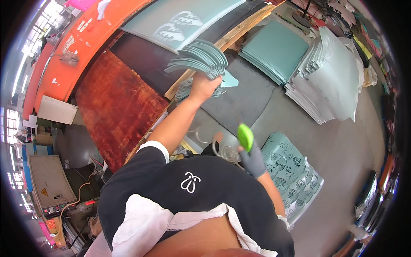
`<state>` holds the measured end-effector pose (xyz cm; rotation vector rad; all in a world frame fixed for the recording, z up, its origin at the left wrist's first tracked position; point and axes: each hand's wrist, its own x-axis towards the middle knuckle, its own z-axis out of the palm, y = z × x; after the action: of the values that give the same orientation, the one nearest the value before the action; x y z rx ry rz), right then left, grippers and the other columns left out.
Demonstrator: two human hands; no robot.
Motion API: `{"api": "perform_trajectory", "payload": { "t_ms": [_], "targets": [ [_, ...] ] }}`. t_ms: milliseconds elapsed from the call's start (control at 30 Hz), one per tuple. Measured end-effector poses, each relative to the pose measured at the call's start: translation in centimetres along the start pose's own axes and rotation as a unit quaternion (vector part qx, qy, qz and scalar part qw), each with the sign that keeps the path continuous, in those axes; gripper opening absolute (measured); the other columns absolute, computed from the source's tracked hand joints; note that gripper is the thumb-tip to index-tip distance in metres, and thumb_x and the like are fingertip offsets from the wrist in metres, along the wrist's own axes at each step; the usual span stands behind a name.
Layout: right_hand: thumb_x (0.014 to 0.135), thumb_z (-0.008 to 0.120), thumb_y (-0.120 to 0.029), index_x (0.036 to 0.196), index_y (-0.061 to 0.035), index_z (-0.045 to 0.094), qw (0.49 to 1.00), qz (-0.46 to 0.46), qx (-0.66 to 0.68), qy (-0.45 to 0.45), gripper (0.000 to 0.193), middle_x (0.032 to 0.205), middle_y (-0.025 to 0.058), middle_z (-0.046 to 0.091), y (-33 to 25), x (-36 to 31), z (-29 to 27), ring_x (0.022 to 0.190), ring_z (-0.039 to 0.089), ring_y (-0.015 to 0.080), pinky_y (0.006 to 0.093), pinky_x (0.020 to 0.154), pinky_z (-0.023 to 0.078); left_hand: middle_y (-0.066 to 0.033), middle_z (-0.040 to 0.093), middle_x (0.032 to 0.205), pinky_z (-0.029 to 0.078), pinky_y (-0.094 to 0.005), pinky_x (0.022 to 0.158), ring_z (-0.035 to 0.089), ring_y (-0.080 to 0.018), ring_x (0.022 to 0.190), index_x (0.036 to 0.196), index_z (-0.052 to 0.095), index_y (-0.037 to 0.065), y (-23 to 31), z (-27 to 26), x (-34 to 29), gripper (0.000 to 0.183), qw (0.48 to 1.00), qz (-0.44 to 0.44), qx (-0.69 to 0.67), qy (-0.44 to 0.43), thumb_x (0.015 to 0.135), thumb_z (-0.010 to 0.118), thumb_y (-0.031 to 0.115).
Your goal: The person gathers teal cut parts from a workbench, places them into a clear plastic bag, and ties the bag shut. They then handle large translucent sheets, aligning and stacking them on a press machine, and place a cut part on top of a sheet.
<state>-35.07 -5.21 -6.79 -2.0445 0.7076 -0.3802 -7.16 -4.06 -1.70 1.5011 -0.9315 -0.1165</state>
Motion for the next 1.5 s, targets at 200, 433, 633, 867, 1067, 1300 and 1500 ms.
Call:
{"api": "perform_trajectory", "payload": {
  "t_ms": [200, 433, 633, 867, 1067, 1300, 1500],
  "targets": [
    [0.083, 0.056, -0.022, 0.112, -0.0004, 0.044, 0.997, 0.053, 0.044, -0.029, 0.038, 0.086, 0.0224, 0.060, 2.4, 3.9, -2.4, 0.081, 0.060, 0.0390, 0.0423, 0.069, 0.046, -0.0152, 0.063, 0.090, 0.046, -0.0401, 0.074, 0.059, -0.0328, 0.086, 0.093, 0.060, 0.002, -2.3, 3.8, 1.7, 0.031, 0.981, -0.045, 0.183, -0.036, 0.067, 0.067, 0.018],
    [0.084, 0.055, -0.022, 0.107, 0.0015, 0.046, 0.997, -0.013, 0.059, -0.055, 0.035, 0.086, 0.0223, 0.059, 4.6, 7.3, -7.0, 0.079, 0.059, 0.0386, 0.0418, 0.068, 0.045, -0.0168, 0.061, 0.095, 0.045, -0.0397, 0.077, 0.058, -0.0345, 0.091, 0.100, 0.058, 0.005, -1.0, 7.2, 0.8, 0.037, 0.947, -0.142, 0.275, -0.091, 0.067, 0.069, 0.020],
    [0.085, 0.055, -0.026, 0.110, 0.0012, 0.042, 0.971, -0.085, -0.022, -0.222, 0.039, 0.089, 0.0245, 0.058, 6.0, 7.0, -9.7, 0.082, 0.057, 0.0399, 0.0421, 0.070, 0.045, -0.0160, 0.063, 0.089, 0.046, -0.0394, 0.076, 0.060, -0.0321, 0.086, 0.096, 0.058, 0.002, 0.9, 5.7, -1.6, 0.034, 0.966, -0.174, 0.182, 0.055, 0.067, 0.069, 0.017],
    [0.085, 0.055, -0.022, 0.104, 0.0023, 0.045, 0.976, 0.034, 0.056, -0.210, 0.033, 0.082, 0.0167, 0.059, 6.9, 11.5, -7.3, 0.075, 0.059, 0.0275, 0.0383, 0.069, 0.046, -0.0127, 0.063, 0.084, 0.052, -0.0422, 0.073, 0.062, -0.0245, 0.084, 0.089, 0.059, -0.002, 5.0, -4.0, -7.6, 0.018, 0.820, -0.356, -0.382, 0.234, 0.076, 0.063, 0.011],
    [0.083, 0.056, -0.027, 0.109, -0.0010, 0.042, 0.939, -0.147, -0.140, -0.276, 0.039, 0.090, 0.0276, 0.058, 3.2, 13.4, -2.4, 0.083, 0.056, 0.0436, 0.0469, 0.068, 0.044, -0.0144, 0.064, 0.087, 0.053, -0.0383, 0.069, 0.063, -0.0237, 0.075, 0.087, 0.060, 0.001, 5.5, -11.0, -16.3, 0.018, 0.843, -0.285, -0.387, 0.243, 0.076, 0.062, 0.016],
    [0.084, 0.055, -0.025, 0.108, -0.0012, 0.042, 0.924, -0.326, -0.083, -0.184, 0.037, 0.075, 0.0226, 0.059, -1.0, 20.9, 5.5, 0.062, 0.058, 0.0394, 0.0445, 0.056, 0.046, -0.0138, 0.063, 0.085, 0.052, -0.0423, 0.067, 0.062, -0.0257, 0.077, 0.084, 0.058, 0.006, 6.2, -21.1, -22.5, 0.015, 0.761, -0.278, -0.406, 0.424, 0.076, 0.062, 0.019],
    [0.085, 0.051, -0.020, 0.085, -0.0051, 0.043, 0.974, 0.172, 0.137, -0.056, 0.017, 0.063, 0.0058, 0.049, 0.3, 28.6, 1.6, 0.039, 0.045, 0.0148, 0.0302, 0.035, 0.041, -0.0149, 0.062, 0.094, 0.053, -0.0460, 0.067, 0.062, -0.0287, 0.075, 0.087, 0.056, 0.006, 4.7, -26.2, -26.2, 0.016, 0.790, -0.222, -0.411, 0.397, 0.081, 0.058, 0.021]
  ]
}}
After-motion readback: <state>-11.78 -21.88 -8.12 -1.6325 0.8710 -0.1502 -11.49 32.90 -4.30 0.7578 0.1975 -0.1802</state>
